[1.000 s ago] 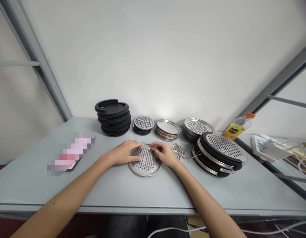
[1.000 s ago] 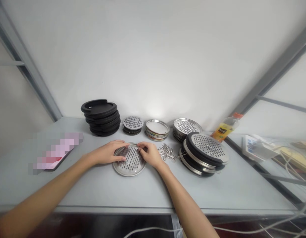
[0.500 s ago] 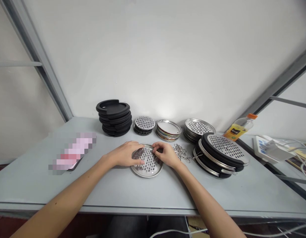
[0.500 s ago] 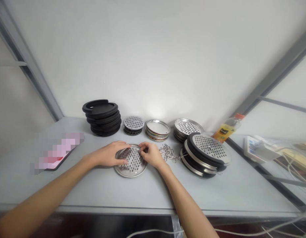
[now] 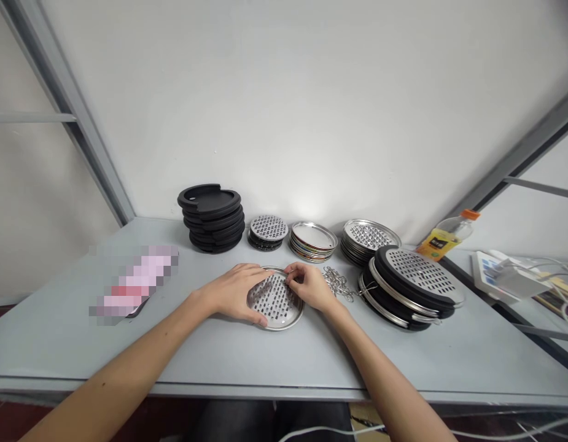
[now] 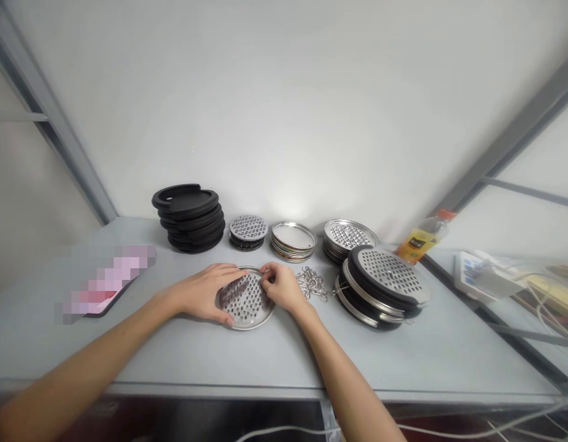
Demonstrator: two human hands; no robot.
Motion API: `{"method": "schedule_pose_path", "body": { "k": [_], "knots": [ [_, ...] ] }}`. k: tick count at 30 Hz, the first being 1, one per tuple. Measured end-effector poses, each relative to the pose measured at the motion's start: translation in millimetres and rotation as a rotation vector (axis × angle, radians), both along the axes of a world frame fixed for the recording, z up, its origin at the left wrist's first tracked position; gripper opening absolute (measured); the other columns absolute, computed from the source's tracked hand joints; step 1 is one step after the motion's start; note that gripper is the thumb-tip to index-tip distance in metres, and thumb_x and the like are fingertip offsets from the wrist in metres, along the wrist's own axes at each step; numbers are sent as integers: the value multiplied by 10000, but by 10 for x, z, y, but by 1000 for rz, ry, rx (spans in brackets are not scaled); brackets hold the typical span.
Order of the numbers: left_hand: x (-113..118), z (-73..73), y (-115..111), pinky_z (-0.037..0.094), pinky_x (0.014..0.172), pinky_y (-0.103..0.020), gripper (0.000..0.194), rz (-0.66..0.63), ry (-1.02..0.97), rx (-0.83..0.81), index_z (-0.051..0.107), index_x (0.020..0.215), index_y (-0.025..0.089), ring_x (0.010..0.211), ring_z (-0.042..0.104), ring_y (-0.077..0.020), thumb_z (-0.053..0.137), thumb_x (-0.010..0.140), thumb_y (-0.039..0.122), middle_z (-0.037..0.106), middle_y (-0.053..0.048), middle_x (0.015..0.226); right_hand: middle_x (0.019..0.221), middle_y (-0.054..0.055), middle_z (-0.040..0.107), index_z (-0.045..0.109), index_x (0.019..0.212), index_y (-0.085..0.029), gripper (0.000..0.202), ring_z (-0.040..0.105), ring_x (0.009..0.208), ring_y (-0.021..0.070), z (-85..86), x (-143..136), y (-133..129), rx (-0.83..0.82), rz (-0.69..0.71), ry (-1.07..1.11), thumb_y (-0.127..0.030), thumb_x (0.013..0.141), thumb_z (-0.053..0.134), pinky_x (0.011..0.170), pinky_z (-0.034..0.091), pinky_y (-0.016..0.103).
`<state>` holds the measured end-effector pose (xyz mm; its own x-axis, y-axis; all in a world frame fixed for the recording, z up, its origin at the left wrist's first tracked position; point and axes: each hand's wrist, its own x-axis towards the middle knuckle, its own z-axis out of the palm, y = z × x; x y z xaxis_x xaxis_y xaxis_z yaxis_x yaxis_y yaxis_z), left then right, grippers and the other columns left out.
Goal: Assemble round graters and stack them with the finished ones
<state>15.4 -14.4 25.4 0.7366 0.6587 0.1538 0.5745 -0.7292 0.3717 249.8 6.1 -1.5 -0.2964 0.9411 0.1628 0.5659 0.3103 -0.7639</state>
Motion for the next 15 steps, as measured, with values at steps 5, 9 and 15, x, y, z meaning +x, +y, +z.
{"method": "schedule_pose_path", "body": {
  "k": [5,9,15],
  "knots": [
    [1,-6,9,313,1092,-431,989,-10,8,-5,351,1445,237,1311,408,-335,720,636,672,466,-102,1426,770,13,727,632,876,-181,200,648,684,158,-4,-1,0,11,-23,-8,-101,714,545,685,464,264],
    [-7,-33,22,305,1102,-445,995,-4,1,-19,356,1447,239,1329,389,-341,717,632,681,440,-103,1451,789,21,726,645,859,-182,191,651,701,163,-12,-2,4,43,-47,-26,-107,723,535,688,466,267],
    [-25,-77,27,287,1113,-479,993,40,11,-62,360,1453,245,1360,344,-358,679,643,722,406,-112,1480,804,25,716,647,866,-189,179,639,754,183,0,3,2,139,-30,-80,-118,750,530,759,467,314]
  ]
}}
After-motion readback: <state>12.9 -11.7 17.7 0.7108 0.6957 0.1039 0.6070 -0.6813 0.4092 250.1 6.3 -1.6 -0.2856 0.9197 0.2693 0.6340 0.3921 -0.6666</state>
